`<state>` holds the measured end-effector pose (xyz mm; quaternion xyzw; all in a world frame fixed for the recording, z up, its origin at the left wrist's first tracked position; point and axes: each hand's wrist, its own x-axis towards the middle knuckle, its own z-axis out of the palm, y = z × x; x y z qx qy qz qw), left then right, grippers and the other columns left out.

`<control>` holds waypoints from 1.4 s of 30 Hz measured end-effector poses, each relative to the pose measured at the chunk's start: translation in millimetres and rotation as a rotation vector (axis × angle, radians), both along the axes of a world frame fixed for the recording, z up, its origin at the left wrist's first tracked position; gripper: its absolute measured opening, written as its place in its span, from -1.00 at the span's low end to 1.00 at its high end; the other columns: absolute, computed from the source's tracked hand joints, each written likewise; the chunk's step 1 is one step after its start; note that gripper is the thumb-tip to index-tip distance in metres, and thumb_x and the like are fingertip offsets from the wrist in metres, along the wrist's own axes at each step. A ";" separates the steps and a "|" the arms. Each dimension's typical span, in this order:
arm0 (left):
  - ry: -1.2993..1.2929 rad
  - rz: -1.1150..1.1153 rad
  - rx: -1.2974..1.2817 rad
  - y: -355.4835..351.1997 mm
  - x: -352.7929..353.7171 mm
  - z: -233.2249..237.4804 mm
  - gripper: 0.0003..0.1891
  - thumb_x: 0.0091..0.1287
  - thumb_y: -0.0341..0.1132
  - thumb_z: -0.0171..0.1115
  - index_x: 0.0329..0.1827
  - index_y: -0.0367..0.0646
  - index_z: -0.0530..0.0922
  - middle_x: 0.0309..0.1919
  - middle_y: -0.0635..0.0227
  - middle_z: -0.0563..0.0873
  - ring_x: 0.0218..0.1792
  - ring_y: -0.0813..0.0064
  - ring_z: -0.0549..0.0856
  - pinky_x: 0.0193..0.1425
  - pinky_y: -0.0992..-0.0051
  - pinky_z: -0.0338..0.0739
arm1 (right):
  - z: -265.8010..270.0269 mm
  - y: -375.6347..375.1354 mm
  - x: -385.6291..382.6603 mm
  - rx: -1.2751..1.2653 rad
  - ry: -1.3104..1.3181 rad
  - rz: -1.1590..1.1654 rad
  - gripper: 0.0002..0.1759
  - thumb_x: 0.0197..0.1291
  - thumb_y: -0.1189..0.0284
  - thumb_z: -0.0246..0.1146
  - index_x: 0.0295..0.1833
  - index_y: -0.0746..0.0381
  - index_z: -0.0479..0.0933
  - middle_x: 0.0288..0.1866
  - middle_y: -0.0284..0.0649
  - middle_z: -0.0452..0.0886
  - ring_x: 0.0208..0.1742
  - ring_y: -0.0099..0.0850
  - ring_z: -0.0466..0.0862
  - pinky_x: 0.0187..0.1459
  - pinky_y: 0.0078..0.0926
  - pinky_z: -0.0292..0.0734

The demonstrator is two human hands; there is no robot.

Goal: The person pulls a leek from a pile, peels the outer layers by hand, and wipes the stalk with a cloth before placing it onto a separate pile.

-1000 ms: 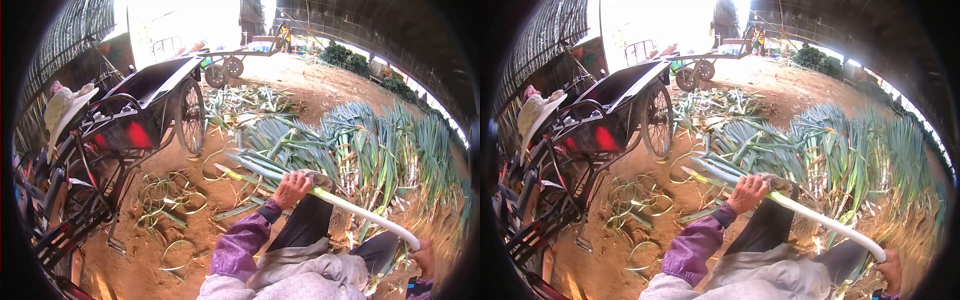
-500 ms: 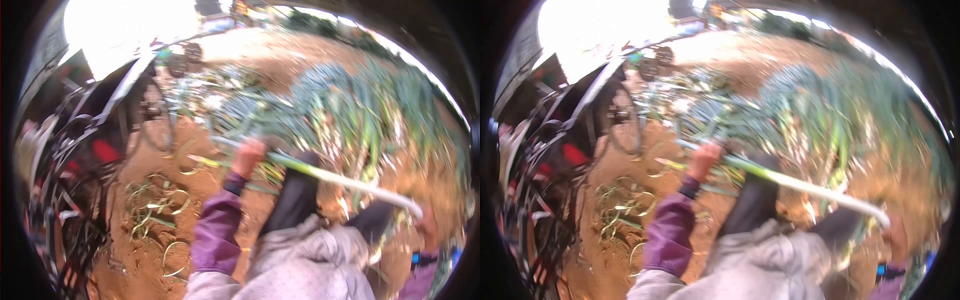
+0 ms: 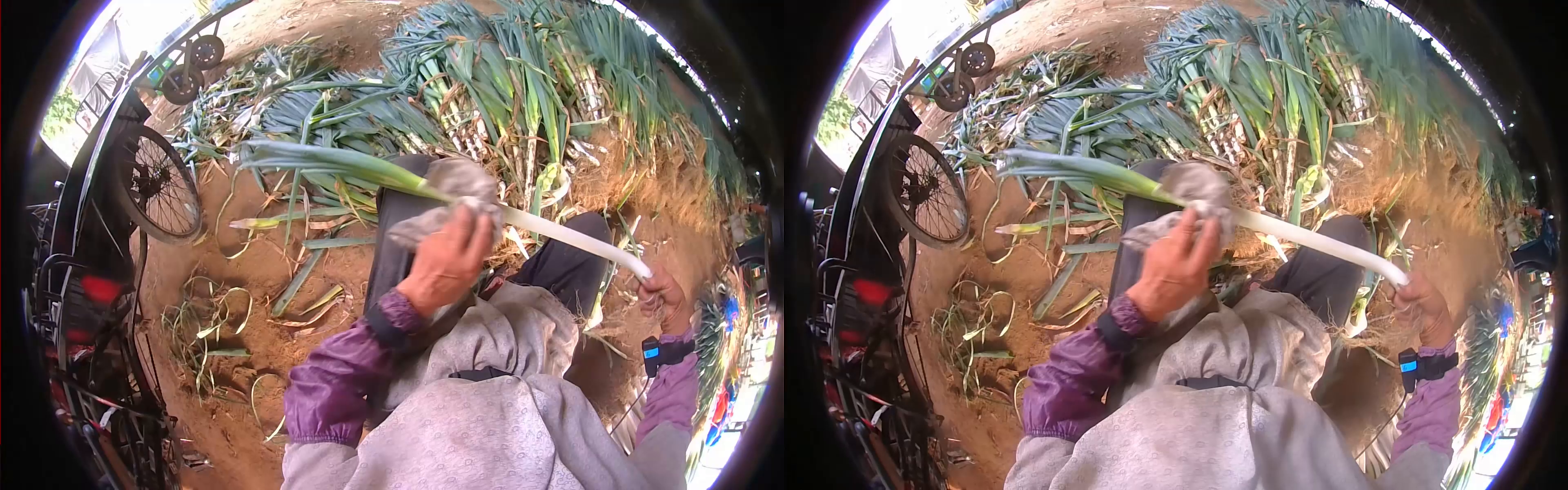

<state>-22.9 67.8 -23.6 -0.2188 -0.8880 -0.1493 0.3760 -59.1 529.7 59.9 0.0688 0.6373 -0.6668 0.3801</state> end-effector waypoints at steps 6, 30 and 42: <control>-0.222 0.016 -0.324 -0.3 -28.0 -7.6 -0.43 0.15 -0.44 0.19 0.27 -0.46 0.41 0.27 -0.20 0.42 -0.24 0.18 0.63 -0.33 0.30 0.60 | -14.5 8.7 5.0 -0.062 -0.102 -0.083 -0.64 0.30 0.30 0.23 -0.17 0.47 0.51 -0.80 -0.35 0.29 -0.87 -0.65 0.16 -0.84 -0.60 0.05; -0.904 0.615 -0.255 -187.3 -22.0 -84.7 -0.54 0.07 -0.11 0.38 -0.06 -0.24 0.56 -0.08 0.04 0.63 -0.14 0.05 0.70 -0.12 0.11 0.56 | -61.0 34.0 -4.5 -0.242 -0.234 -0.298 -0.60 0.20 0.42 0.20 0.02 0.54 0.40 -0.50 0.02 0.60 -0.86 -0.63 0.24 -0.89 -0.69 0.08; -0.225 -0.050 -0.503 -39.5 -112.3 -34.6 -0.28 0.09 -0.28 0.27 0.40 -0.19 0.33 0.15 0.07 0.55 0.20 0.00 0.51 0.41 0.02 0.30 | -31.4 -5.2 3.8 0.100 0.024 -0.223 -0.71 0.31 0.33 0.18 -0.07 0.36 0.50 -0.49 -0.33 0.48 -0.51 -0.63 0.42 -0.51 -0.66 0.30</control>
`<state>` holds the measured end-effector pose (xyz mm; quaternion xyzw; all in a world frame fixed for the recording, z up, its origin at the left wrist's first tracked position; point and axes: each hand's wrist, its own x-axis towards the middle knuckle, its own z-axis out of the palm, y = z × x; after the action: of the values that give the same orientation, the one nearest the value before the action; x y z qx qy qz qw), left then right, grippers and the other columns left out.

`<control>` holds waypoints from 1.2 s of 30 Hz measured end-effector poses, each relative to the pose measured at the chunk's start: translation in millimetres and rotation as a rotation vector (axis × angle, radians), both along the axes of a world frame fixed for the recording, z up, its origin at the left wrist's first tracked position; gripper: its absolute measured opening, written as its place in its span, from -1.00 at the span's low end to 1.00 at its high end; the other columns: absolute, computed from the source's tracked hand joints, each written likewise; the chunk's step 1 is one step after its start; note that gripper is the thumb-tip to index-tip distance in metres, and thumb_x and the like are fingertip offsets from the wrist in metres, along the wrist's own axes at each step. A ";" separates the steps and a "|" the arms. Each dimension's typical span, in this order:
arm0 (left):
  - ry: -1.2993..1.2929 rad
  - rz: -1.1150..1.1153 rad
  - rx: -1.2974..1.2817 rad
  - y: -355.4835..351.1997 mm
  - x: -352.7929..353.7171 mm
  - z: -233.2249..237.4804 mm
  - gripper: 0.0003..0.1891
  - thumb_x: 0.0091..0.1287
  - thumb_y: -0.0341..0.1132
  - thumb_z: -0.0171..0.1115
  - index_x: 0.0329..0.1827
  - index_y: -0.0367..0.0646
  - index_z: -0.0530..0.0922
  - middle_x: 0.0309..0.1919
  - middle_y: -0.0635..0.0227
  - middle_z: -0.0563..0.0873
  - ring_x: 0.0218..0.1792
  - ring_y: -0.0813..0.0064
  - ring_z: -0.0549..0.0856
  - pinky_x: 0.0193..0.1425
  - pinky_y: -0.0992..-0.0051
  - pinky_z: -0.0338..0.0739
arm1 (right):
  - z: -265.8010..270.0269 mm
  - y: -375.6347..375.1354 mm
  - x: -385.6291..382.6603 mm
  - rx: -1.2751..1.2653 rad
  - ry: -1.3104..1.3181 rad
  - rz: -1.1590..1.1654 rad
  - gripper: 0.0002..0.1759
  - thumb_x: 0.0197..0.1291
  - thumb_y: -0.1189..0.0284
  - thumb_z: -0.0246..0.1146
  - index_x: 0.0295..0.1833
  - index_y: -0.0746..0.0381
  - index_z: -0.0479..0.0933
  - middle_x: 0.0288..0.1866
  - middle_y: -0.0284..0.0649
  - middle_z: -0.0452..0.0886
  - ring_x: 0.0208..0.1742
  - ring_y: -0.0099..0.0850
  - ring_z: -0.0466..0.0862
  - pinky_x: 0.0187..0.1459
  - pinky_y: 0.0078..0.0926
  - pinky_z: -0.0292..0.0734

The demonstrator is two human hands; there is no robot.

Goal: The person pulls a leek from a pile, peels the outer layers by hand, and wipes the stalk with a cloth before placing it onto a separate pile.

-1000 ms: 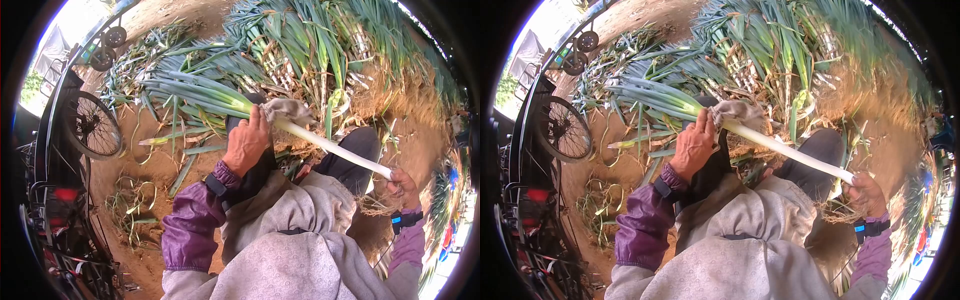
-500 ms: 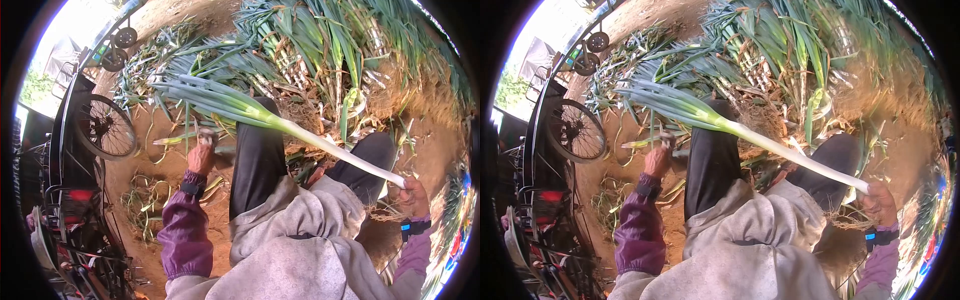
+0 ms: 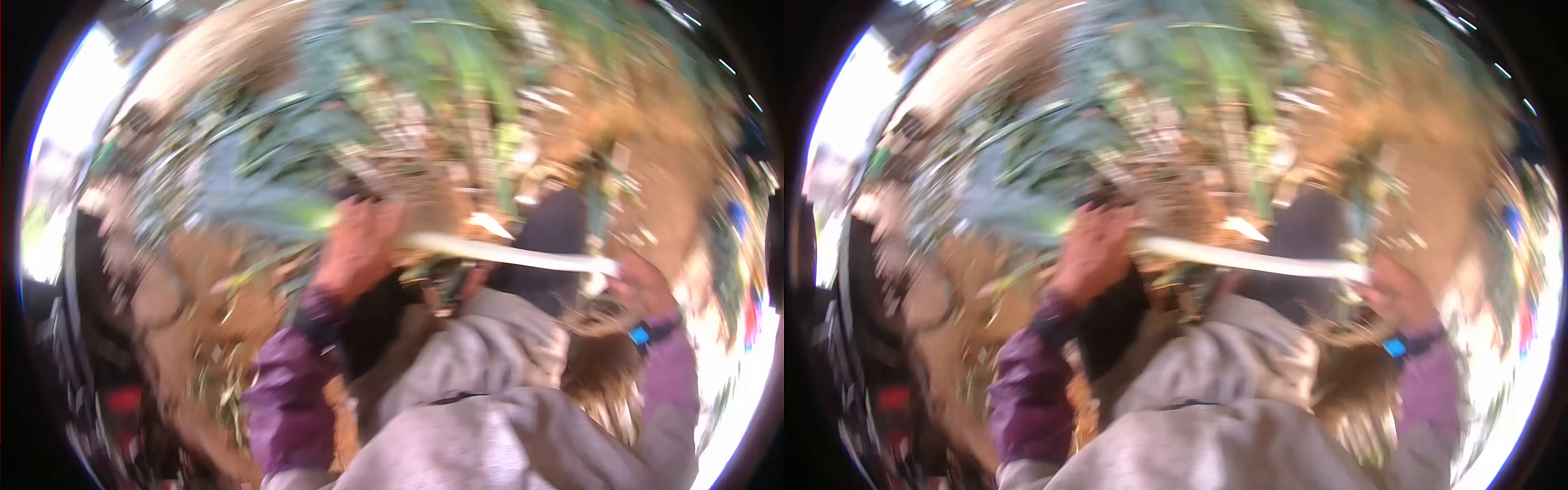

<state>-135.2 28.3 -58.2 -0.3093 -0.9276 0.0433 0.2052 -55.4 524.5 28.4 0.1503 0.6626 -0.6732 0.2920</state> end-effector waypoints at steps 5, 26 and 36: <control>-0.120 -0.081 0.133 1.9 -24.9 22.7 -0.73 -0.13 -0.46 0.26 -0.31 -0.10 0.45 -0.49 0.27 0.52 -0.39 0.11 0.56 -0.27 0.16 0.40 | -11.1 35.4 -10.3 0.662 0.260 0.373 -0.67 0.14 0.40 0.25 0.00 0.33 0.57 -0.48 -0.45 0.49 -0.49 -0.67 0.45 -0.47 -0.63 0.32; 0.092 -0.257 -0.528 101.3 -106.1 121.8 -0.71 0.19 -0.36 0.22 -0.03 -0.25 0.59 -0.22 0.10 0.65 -0.15 0.12 0.64 -0.06 0.14 0.52 | -125.2 2.3 34.9 1.165 0.482 -0.297 -0.80 -0.11 0.38 0.32 -0.36 0.25 0.57 -0.38 -0.03 0.64 -0.30 -0.19 0.69 -0.29 -0.24 0.54; 0.919 -0.823 -0.149 400.2 4.3 243.6 -0.55 0.17 -0.56 0.20 0.18 -0.25 0.53 0.14 0.04 0.58 0.23 0.01 0.55 0.37 -0.05 0.39 | -215.5 -29.1 99.0 0.114 0.619 -1.178 -0.74 0.16 0.39 0.38 -0.12 0.35 0.69 -0.44 -0.18 0.71 -0.41 -0.63 0.58 -0.38 -0.48 0.50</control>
<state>-130.9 428.5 185.4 -0.6048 -0.5435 0.1538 0.5613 43.6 495.5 -187.0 0.3021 0.5577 -0.6961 -0.3364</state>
